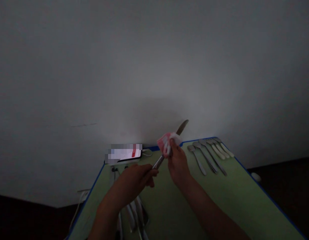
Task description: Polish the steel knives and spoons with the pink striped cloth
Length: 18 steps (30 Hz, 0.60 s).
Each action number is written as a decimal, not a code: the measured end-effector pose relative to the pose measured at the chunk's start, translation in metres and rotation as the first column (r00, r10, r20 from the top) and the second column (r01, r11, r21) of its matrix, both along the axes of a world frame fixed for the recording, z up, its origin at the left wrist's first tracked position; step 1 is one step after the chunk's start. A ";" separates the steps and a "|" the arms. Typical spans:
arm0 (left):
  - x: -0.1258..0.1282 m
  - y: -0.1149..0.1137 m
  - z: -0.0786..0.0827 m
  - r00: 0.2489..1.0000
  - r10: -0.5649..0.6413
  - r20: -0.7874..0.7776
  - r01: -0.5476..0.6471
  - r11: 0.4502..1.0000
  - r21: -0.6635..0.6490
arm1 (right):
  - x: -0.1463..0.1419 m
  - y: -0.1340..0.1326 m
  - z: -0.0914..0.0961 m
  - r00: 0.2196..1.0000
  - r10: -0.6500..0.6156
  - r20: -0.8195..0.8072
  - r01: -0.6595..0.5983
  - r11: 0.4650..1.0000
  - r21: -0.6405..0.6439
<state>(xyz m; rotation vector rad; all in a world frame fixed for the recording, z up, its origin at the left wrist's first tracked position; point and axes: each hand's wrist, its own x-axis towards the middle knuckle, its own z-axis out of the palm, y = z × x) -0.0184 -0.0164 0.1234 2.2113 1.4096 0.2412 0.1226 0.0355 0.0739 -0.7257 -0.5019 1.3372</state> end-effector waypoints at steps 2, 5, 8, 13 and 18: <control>0.000 -0.001 0.003 0.998 0.046 -0.050 -0.043 0.996 0.072 | -0.009 -0.010 0.000 0.999 0.022 0.028 -0.022 0.999 -0.025; 0.000 -0.004 0.009 0.993 0.091 -0.069 -0.080 0.985 0.153 | -0.021 -0.027 0.006 0.995 0.092 0.040 -0.091 0.995 -0.030; -0.003 -0.006 0.013 0.995 0.086 -0.052 -0.077 0.983 0.164 | -0.029 -0.040 0.008 0.982 0.185 -0.018 -0.186 0.983 -0.013; -0.004 -0.009 0.011 0.997 0.049 -0.068 -0.040 0.991 0.131 | -0.033 -0.047 0.004 0.972 0.235 -0.026 -0.236 0.972 -0.013; 0.004 -0.014 0.014 0.991 0.016 -0.136 0.008 0.984 0.176 | -0.030 -0.046 0.005 0.973 0.223 -0.063 -0.226 0.973 -0.048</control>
